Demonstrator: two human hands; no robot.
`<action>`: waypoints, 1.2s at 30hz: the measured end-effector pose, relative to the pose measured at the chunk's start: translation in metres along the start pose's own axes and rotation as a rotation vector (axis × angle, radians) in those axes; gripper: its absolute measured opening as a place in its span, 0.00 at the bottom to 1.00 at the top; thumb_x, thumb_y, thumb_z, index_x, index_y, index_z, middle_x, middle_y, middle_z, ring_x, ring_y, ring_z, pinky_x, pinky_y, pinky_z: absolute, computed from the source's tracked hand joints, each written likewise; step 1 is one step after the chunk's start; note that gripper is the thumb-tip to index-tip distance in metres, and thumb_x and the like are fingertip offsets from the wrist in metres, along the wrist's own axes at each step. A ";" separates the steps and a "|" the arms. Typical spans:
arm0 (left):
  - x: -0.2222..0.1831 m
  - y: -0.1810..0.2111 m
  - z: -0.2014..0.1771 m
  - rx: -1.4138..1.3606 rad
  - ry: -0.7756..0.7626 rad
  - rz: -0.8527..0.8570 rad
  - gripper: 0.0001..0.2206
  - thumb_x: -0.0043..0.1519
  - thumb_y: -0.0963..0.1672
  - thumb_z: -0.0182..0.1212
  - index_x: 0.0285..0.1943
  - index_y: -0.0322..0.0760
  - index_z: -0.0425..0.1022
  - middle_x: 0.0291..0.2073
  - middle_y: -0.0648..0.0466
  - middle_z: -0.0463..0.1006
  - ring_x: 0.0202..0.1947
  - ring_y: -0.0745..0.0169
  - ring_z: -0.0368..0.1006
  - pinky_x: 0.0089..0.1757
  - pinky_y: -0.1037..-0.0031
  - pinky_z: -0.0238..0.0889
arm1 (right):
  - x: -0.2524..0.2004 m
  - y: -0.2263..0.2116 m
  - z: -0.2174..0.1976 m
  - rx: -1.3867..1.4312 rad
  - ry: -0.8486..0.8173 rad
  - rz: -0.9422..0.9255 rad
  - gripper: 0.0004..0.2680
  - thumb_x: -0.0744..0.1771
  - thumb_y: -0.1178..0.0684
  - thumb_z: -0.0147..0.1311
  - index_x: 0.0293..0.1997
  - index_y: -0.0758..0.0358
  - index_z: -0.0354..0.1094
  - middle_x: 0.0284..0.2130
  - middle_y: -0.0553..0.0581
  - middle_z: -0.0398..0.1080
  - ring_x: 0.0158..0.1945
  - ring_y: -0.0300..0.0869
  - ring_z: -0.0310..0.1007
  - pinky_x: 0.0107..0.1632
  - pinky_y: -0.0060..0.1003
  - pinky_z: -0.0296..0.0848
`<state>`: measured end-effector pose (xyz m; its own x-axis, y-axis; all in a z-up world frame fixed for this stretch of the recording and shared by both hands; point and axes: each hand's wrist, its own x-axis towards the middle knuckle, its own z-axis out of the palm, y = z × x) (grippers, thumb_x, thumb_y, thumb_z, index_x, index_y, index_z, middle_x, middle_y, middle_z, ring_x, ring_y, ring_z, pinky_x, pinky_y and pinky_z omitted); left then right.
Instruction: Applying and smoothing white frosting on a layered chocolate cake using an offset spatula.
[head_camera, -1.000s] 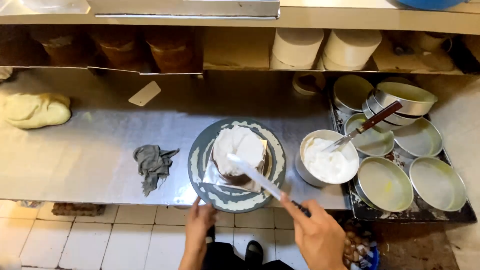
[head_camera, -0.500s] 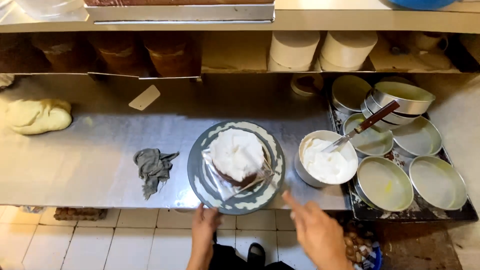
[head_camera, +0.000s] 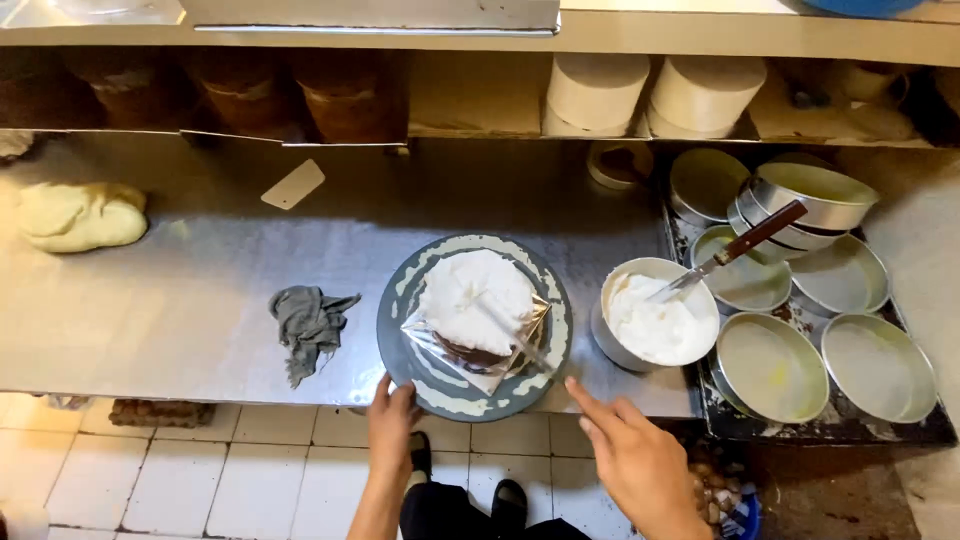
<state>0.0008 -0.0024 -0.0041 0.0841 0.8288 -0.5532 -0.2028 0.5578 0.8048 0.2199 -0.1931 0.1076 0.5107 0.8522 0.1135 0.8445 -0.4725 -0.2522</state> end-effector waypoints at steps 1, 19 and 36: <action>0.000 -0.005 0.000 -0.015 -0.021 -0.007 0.27 0.63 0.41 0.51 0.74 0.29 0.62 0.47 0.37 0.76 0.44 0.48 0.72 0.46 0.63 0.68 | 0.001 -0.002 -0.011 0.161 -0.204 0.099 0.19 0.67 0.46 0.49 0.66 0.23 0.64 0.25 0.42 0.71 0.22 0.36 0.69 0.31 0.32 0.71; -0.027 -0.018 0.011 -0.061 0.046 0.005 0.26 0.65 0.48 0.55 0.68 0.24 0.68 0.48 0.42 0.74 0.35 0.58 0.67 0.43 0.66 0.66 | -0.015 0.004 0.017 -0.160 0.168 0.086 0.24 0.64 0.55 0.56 0.66 0.21 0.64 0.34 0.43 0.68 0.20 0.40 0.69 0.26 0.37 0.70; -0.054 -0.042 0.025 0.061 -0.224 -0.249 0.16 0.67 0.46 0.55 0.55 0.26 0.73 0.43 0.43 0.79 0.36 0.54 0.75 0.39 0.68 0.68 | -0.027 -0.001 0.034 -0.149 -0.036 0.174 0.21 0.65 0.48 0.53 0.63 0.15 0.63 0.29 0.41 0.66 0.18 0.44 0.69 0.27 0.43 0.75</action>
<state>0.0292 -0.0699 -0.0026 0.3376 0.6521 -0.6789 -0.0905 0.7404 0.6661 0.2003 -0.2078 0.0720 0.6466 0.7614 0.0458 0.7602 -0.6384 -0.1203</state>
